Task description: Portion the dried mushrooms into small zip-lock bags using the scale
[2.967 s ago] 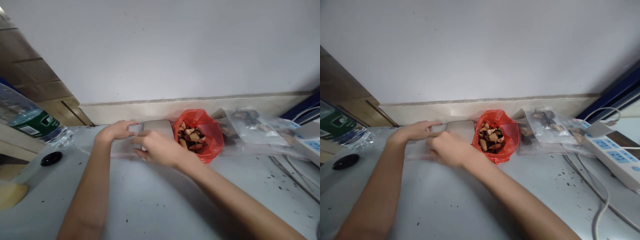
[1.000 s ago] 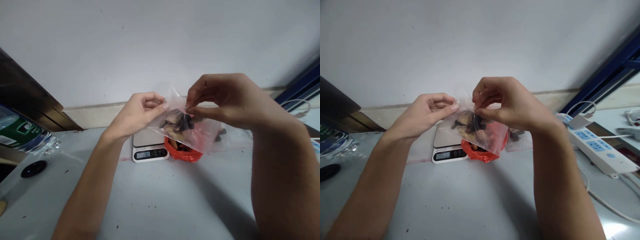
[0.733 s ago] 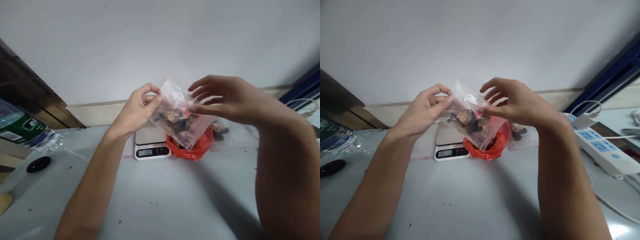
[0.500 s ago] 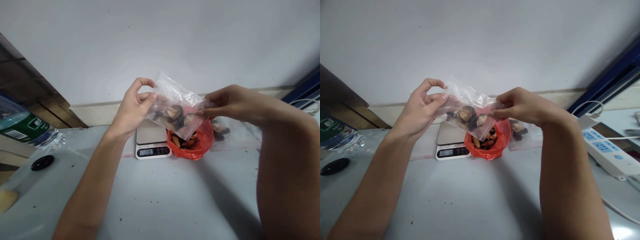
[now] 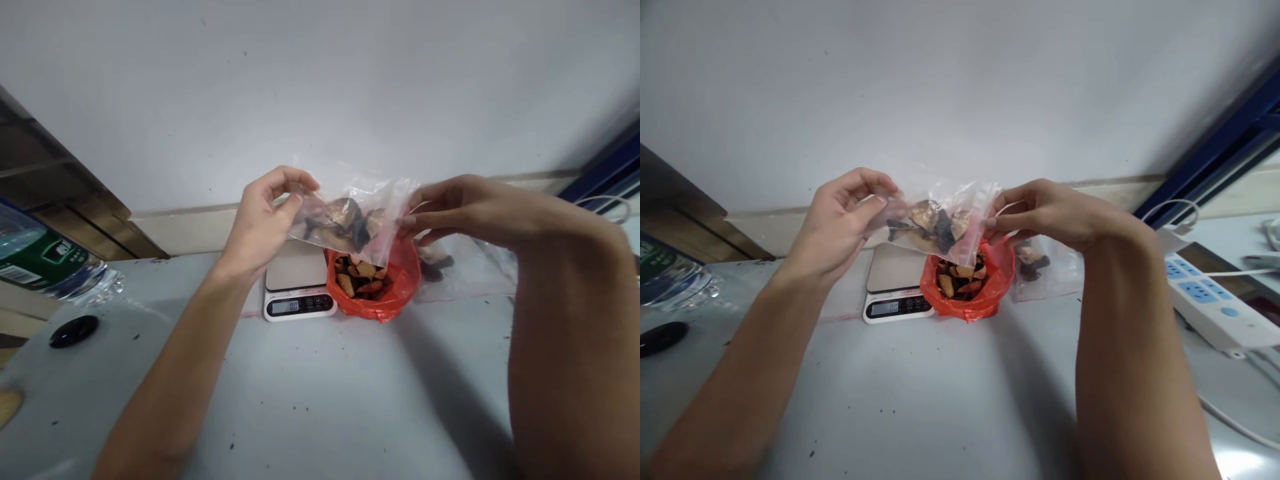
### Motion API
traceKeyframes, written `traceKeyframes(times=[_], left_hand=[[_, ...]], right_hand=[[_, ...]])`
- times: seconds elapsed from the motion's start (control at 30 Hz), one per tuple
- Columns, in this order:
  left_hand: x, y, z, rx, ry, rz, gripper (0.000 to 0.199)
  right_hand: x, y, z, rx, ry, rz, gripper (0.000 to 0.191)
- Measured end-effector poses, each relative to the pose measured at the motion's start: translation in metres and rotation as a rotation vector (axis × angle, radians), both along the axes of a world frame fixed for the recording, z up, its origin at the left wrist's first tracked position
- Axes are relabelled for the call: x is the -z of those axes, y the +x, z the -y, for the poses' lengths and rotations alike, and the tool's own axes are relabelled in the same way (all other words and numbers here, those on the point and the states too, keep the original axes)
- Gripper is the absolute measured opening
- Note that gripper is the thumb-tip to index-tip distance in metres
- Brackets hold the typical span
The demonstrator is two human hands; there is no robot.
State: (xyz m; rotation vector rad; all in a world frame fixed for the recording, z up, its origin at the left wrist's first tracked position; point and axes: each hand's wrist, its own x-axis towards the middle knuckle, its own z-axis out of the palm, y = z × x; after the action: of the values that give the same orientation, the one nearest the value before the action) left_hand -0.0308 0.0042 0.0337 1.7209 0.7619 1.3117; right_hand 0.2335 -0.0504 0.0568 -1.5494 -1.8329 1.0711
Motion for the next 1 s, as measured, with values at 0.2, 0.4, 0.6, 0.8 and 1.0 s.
traceKeyframes(times=[0.2,0.4,0.6,0.8,1.0], left_hand=[[-0.003,0.003,0.001,-0.025,-0.002,-0.032,0.019],[-0.005,-0.013,-0.007,-0.093,-0.017,-0.399,0.018],[-0.011,-0.027,-0.002,-0.093,0.056,-0.841,0.018],[-0.015,-0.015,0.016,0.243,-0.115,-0.729,0.026],[-0.01,-0.011,0.012,0.353,-0.153,-0.643,0.014]], right_hand=[[0.001,0.001,0.0,-0.004,0.026,-0.089,0.039],[0.006,-0.008,-0.006,-0.058,0.038,-0.14,0.038],[0.01,-0.029,-0.014,-0.087,0.032,-0.085,0.035],[0.015,-0.052,-0.017,-0.075,-0.054,-0.216,0.038],[0.018,-0.066,-0.016,-0.049,-0.103,-0.356,0.041]])
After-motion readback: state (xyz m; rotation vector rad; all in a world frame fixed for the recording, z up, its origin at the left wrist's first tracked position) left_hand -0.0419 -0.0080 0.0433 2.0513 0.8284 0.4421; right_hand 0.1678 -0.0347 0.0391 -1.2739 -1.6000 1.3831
